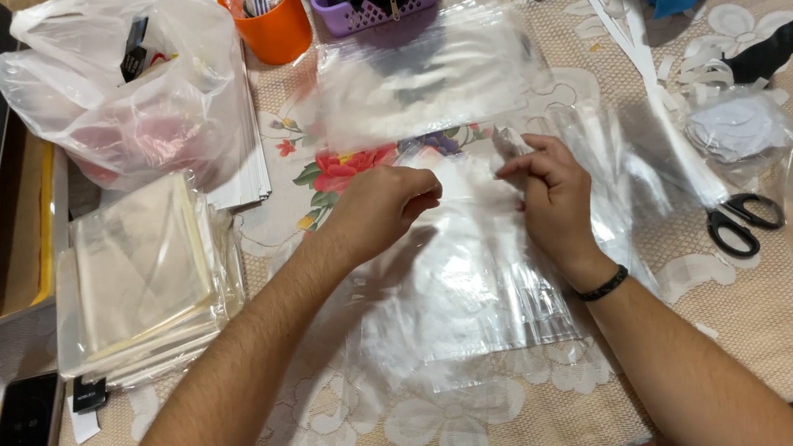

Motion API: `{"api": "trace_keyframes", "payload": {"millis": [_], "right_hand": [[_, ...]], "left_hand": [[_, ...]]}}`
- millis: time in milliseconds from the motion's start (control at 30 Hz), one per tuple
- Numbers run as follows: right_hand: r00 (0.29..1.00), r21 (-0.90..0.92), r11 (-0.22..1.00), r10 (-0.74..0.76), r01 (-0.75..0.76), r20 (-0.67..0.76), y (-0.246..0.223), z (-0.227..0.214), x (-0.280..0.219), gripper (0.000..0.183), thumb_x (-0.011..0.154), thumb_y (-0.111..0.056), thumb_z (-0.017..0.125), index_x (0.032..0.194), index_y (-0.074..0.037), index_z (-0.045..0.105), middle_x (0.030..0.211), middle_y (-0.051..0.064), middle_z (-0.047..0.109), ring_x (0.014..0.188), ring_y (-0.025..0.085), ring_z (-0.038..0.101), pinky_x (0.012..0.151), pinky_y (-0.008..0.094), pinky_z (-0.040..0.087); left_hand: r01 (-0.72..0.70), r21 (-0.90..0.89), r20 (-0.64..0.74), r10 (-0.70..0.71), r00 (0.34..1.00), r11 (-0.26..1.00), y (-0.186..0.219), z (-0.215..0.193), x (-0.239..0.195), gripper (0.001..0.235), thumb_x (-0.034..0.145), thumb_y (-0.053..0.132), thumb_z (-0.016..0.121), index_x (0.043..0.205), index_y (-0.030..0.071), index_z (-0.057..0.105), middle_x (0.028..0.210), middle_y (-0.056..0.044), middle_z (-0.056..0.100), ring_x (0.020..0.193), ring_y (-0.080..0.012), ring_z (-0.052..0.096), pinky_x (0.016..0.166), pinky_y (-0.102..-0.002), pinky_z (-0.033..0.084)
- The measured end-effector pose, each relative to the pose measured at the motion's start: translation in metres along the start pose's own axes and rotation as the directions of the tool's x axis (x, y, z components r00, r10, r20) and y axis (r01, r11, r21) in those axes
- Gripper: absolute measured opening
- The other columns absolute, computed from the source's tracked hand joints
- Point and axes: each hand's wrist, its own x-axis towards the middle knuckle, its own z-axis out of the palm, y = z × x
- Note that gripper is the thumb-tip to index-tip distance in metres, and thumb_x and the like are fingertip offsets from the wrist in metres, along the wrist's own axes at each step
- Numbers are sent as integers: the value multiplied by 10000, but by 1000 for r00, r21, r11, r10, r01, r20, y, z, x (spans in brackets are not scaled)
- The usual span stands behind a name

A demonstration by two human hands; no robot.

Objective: Cleaning and organizing clear plastic bags using a cloth on a workspace.

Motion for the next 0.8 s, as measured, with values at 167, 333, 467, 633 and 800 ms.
{"api": "trace_keyframes", "payload": {"millis": [167, 333, 467, 633, 800], "right_hand": [[981, -96, 982, -149, 162, 127, 19, -9, 6, 230, 890, -172, 584, 1016, -147, 775, 1168, 104, 547, 1137, 285, 603, 960, 408, 501], [939, -81, 964, -224, 253, 262, 9, -1, -2, 222, 812, -338, 851, 930, -160, 785, 1124, 100, 605, 1027, 288, 670, 895, 386, 505], [954, -35, 973, -218, 230, 205, 8, -2, 1, 133, 881, -211, 820, 879, -86, 773, 1050, 109, 638, 967, 287, 687, 865, 358, 517], [957, 0, 979, -200, 205, 212, 4, -1, 0, 104, 923, -170, 767, 928, -67, 782, 1048, 147, 656, 978, 312, 689, 900, 388, 507], [953, -16, 974, -220, 228, 209, 6, -1, 1, 116, 951, -152, 729, 980, -52, 781, 1068, 182, 651, 1060, 357, 673, 933, 419, 503]], "left_hand": [[13, -26, -26, -13, 1000, 1000, -3, -5, -1, 120, 906, 255, 734, 970, 177, 669, 845, 9, 746, 851, -253, 737, 728, -387, 587], [41, -133, -29, -46, 999, 990, 0, -16, -4, 164, 882, 237, 767, 1007, 176, 682, 845, 0, 753, 822, -221, 740, 743, -375, 587], [121, -289, 13, -122, 992, 950, -11, -29, -19, 362, 808, 163, 814, 1133, 102, 665, 966, -105, 762, 902, -305, 740, 828, -446, 582], [333, -551, 89, -343, 935, 765, -42, -26, -36, 342, 806, -2, 797, 1136, 42, 719, 953, -124, 750, 905, -198, 732, 837, -338, 603], [373, -654, 117, -400, 909, 658, -32, -38, -47, 376, 833, -80, 736, 1199, -3, 701, 959, -166, 726, 900, -199, 716, 804, -301, 617]]}}
